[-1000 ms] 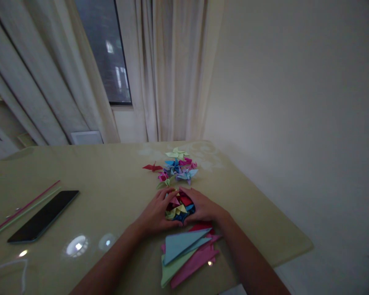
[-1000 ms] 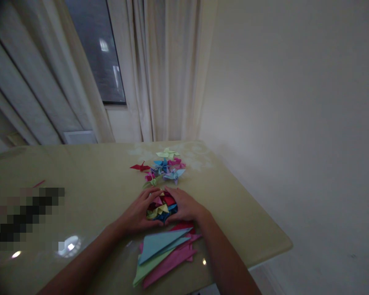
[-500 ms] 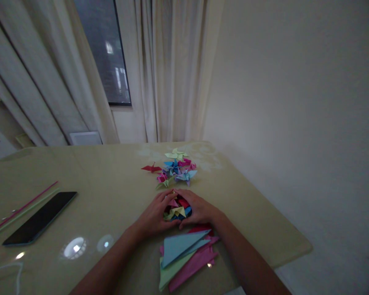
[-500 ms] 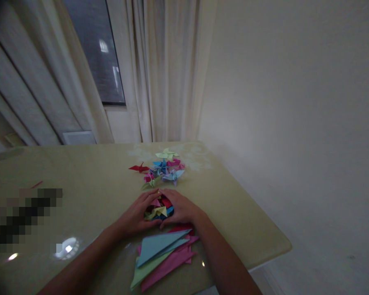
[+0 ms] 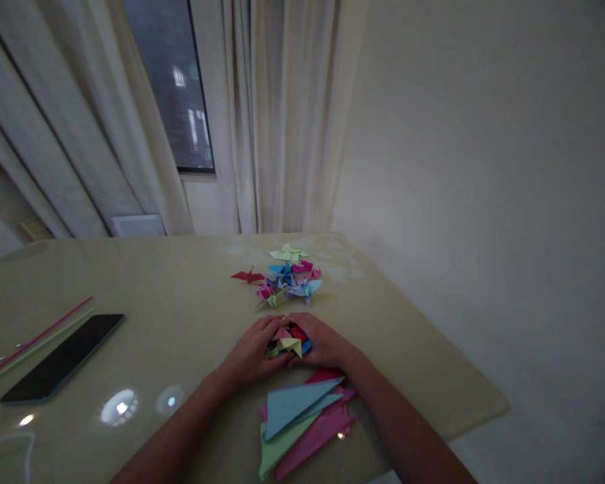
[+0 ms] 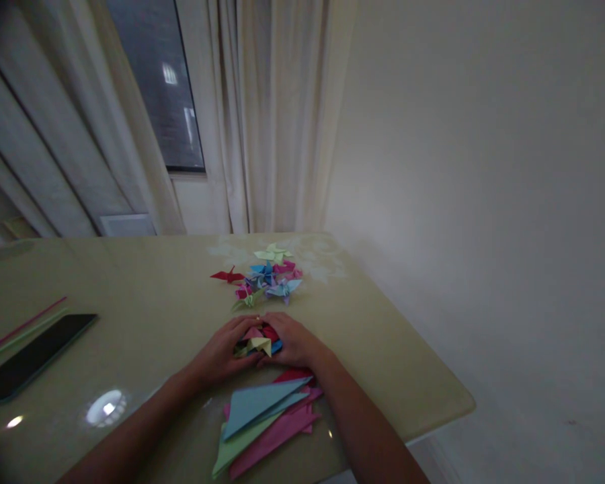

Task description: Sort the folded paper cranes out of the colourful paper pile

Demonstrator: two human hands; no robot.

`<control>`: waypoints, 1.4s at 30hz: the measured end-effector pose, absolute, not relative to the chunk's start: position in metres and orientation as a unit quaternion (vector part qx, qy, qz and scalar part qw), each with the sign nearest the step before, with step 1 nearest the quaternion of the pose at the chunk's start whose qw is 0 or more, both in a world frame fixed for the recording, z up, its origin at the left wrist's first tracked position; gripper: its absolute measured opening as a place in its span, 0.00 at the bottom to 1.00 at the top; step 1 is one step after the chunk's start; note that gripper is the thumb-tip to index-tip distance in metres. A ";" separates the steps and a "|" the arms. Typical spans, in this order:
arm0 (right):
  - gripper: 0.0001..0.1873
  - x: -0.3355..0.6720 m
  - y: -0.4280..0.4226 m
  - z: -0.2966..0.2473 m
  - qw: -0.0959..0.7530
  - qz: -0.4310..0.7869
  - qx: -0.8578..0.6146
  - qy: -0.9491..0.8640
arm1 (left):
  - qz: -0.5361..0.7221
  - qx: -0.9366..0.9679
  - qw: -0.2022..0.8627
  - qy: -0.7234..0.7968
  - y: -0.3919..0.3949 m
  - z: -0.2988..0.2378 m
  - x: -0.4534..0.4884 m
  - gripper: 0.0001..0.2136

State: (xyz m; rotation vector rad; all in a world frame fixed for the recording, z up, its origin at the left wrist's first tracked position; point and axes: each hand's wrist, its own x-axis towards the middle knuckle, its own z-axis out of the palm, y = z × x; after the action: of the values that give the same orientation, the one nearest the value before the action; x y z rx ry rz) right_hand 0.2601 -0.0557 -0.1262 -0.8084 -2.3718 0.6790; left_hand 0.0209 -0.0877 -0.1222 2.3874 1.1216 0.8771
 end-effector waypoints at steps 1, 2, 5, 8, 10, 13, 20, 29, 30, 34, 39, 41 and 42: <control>0.52 0.259 -0.056 -0.126 0.270 0.249 -0.302 -0.880 | 0.314 0.844 0.180 0.395 -0.088 -0.122 0.021 0.29; 0.50 0.259 -0.056 -0.125 0.270 0.245 -0.304 -0.880 | 0.318 0.843 0.181 0.393 -0.087 -0.122 0.021 0.28; 0.42 0.257 -0.058 -0.121 0.271 0.234 -0.305 -0.882 | 0.330 0.839 0.185 0.392 -0.087 -0.121 0.021 0.28; 0.40 0.256 -0.059 -0.119 0.273 0.230 -0.307 -0.882 | 0.335 0.833 0.190 0.398 -0.088 -0.119 0.021 0.27; 0.40 0.255 -0.060 -0.119 0.276 0.230 -0.307 -0.881 | 0.341 0.828 0.193 0.402 -0.088 -0.117 0.022 0.26; 0.39 0.255 -0.060 -0.119 0.284 0.236 -0.309 -0.877 | 0.345 0.825 0.196 0.403 -0.089 -0.114 0.023 0.26; 0.38 0.254 -0.061 -0.116 0.297 0.249 -0.305 -0.870 | 0.358 0.820 0.190 0.405 -0.090 -0.115 0.023 0.26; 0.37 0.253 -0.059 -0.114 0.309 0.249 -0.307 -0.865 | 0.371 0.817 0.172 0.407 -0.089 -0.115 0.026 0.26; 0.37 0.253 -0.059 -0.114 0.308 0.252 -0.307 -0.865 | 0.370 0.816 0.174 0.408 -0.089 -0.114 0.027 0.26; 0.37 0.252 -0.060 -0.113 0.321 0.252 -0.303 -0.861 | 0.371 0.813 0.175 0.413 -0.091 -0.113 0.028 0.27; 0.37 0.252 -0.061 -0.111 0.310 0.256 -0.304 -0.864 | 0.365 0.813 0.182 0.416 -0.091 -0.116 0.027 0.26; 0.37 0.252 -0.061 -0.110 0.310 0.255 -0.307 -0.863 | 0.367 0.813 0.182 0.414 -0.091 -0.116 0.027 0.26; 0.38 0.252 -0.061 -0.110 0.310 0.253 -0.308 -0.863 | 0.368 0.813 0.181 0.413 -0.091 -0.116 0.027 0.27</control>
State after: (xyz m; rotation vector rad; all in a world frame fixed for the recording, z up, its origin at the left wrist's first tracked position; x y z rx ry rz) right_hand 0.2520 -0.0613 -0.1096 -0.8143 -2.2792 0.6685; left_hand 0.0269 -0.0909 -0.1160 2.2976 1.1666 1.0386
